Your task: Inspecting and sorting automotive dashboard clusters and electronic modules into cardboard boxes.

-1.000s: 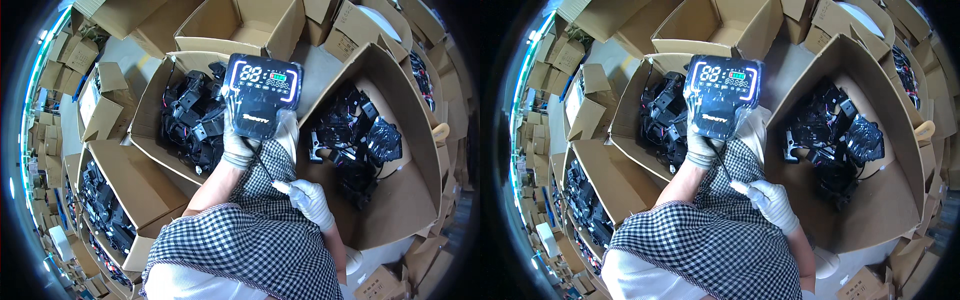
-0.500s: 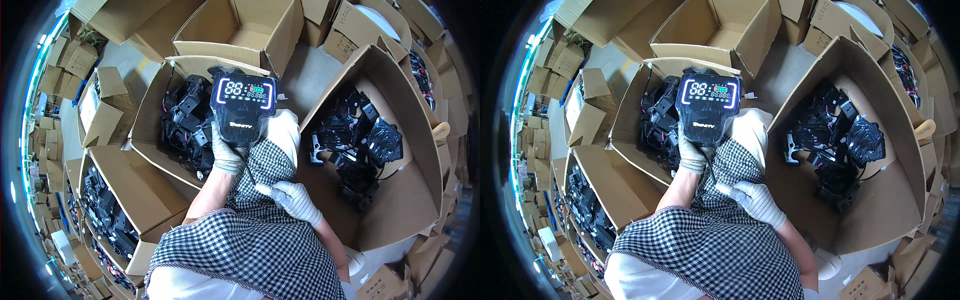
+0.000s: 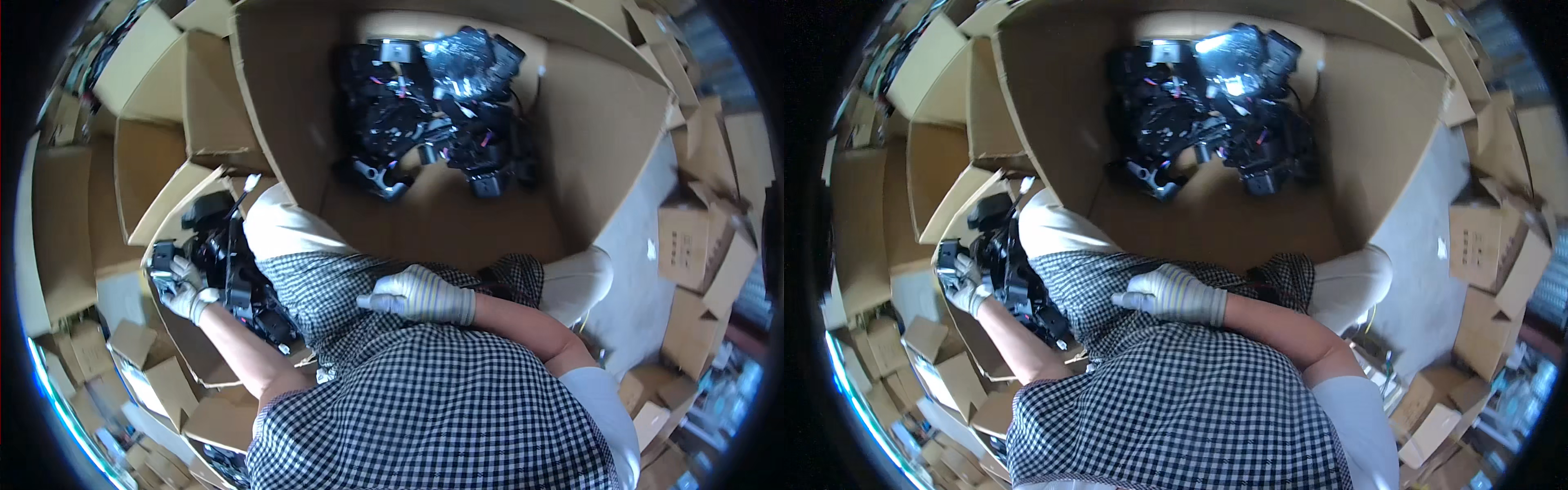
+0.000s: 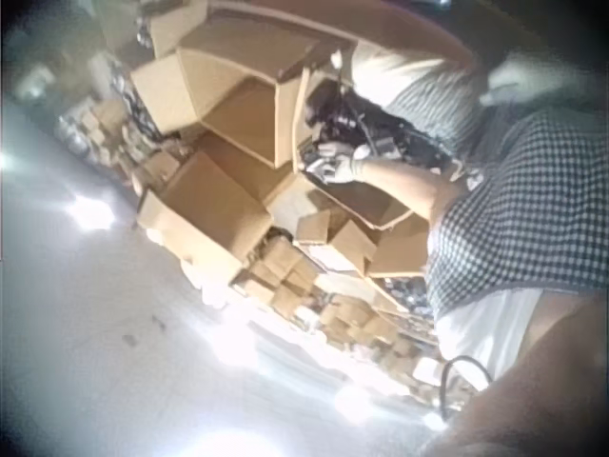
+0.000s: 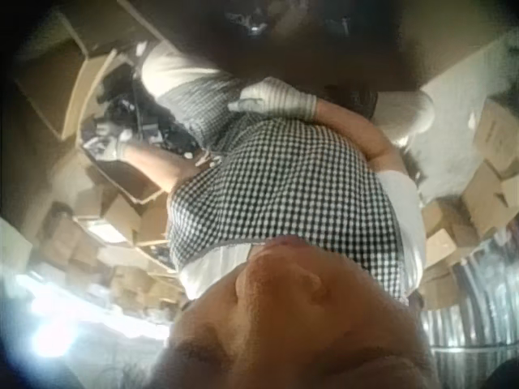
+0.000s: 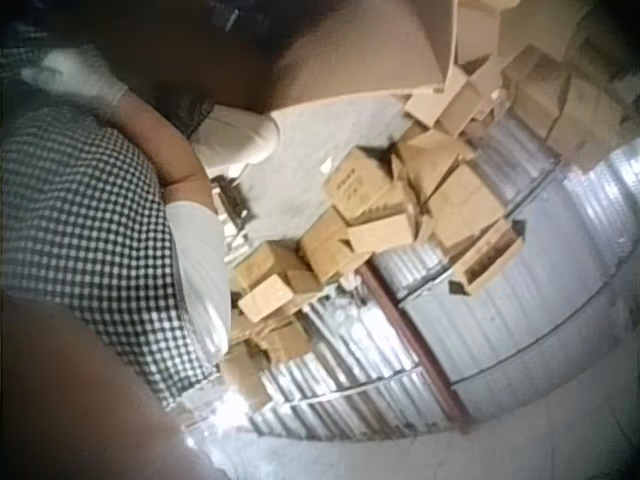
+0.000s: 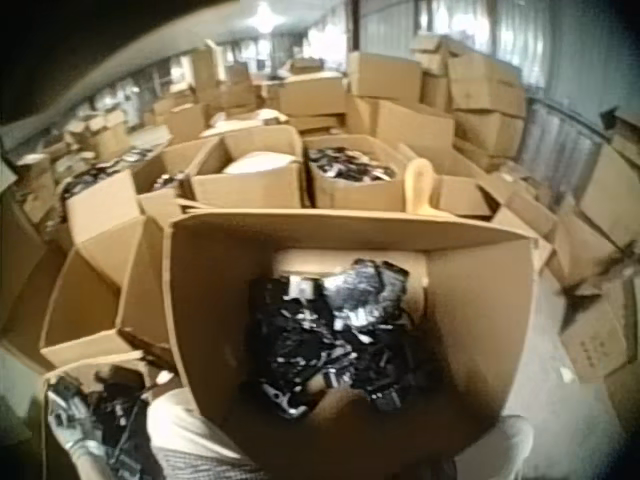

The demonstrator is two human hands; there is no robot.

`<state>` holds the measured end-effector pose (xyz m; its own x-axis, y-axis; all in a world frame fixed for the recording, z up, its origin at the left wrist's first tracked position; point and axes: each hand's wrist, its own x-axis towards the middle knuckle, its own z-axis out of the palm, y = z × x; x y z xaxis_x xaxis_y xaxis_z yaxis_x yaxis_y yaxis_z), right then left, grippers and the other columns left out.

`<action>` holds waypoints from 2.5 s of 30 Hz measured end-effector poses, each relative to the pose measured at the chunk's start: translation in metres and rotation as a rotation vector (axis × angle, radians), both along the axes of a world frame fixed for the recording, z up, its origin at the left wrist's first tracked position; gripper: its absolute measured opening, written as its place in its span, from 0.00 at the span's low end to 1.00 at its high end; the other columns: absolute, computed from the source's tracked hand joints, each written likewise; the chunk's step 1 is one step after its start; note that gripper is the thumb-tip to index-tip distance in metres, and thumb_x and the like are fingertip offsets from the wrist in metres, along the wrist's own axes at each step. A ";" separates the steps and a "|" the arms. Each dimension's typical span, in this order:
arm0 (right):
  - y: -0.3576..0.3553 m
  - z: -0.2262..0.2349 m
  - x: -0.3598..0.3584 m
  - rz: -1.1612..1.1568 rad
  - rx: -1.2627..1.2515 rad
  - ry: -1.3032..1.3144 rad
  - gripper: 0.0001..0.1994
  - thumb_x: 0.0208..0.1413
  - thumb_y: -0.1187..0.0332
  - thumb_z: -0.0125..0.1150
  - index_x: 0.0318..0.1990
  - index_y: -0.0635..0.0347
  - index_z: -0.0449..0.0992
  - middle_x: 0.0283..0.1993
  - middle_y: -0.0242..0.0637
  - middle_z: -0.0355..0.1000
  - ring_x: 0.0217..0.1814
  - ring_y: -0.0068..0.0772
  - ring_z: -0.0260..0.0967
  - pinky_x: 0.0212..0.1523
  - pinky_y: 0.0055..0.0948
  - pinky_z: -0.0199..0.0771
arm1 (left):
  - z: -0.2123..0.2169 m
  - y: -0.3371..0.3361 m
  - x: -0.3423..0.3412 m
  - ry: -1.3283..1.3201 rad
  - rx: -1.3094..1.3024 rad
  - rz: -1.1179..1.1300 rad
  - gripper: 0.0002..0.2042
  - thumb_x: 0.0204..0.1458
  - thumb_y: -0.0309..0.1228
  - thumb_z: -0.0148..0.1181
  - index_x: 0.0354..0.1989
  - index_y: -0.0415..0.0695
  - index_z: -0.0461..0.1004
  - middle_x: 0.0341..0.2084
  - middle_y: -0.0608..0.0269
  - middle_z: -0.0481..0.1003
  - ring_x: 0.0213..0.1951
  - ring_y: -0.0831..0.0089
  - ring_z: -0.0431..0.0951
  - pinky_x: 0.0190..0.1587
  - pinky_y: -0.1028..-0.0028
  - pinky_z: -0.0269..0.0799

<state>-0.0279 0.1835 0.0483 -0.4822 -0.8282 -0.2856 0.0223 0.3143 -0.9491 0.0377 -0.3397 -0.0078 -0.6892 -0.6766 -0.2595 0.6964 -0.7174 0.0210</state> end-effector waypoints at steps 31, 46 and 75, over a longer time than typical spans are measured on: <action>0.145 -0.029 -0.036 -0.927 -0.357 -0.505 0.14 0.62 0.57 0.53 0.37 0.60 0.76 0.18 0.24 0.64 0.18 0.12 0.56 0.19 0.16 0.55 | -0.016 0.466 -0.133 -0.162 -2.118 -0.837 0.14 0.56 0.33 0.58 0.48 0.41 0.75 0.38 0.62 0.77 0.40 0.75 0.76 0.45 0.75 0.71; 0.136 -0.002 0.053 -1.002 -0.375 -0.750 0.17 0.61 0.56 0.53 0.31 0.62 0.76 0.14 0.21 0.60 0.13 0.10 0.50 0.15 0.15 0.46 | 0.023 0.468 -0.053 -0.067 -2.487 -0.620 0.14 0.47 0.27 0.63 0.44 0.42 0.77 0.31 0.55 0.79 0.33 0.60 0.80 0.35 0.68 0.77; 0.136 -0.016 0.046 -0.326 0.128 -0.206 0.18 0.61 0.55 0.53 0.29 0.63 0.75 0.21 0.37 0.66 0.24 0.28 0.64 0.30 0.29 0.67 | -0.017 0.460 -0.086 0.040 -2.363 -1.318 0.17 0.54 0.46 0.55 0.40 0.44 0.77 0.35 0.53 0.78 0.36 0.55 0.79 0.39 0.64 0.74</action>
<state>0.0178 0.3191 0.0326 -0.6352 -0.5932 -0.4946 0.3260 0.3746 -0.8680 -0.0486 0.1201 -0.0245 -0.7115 0.6798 -0.1781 0.2687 0.4974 0.8248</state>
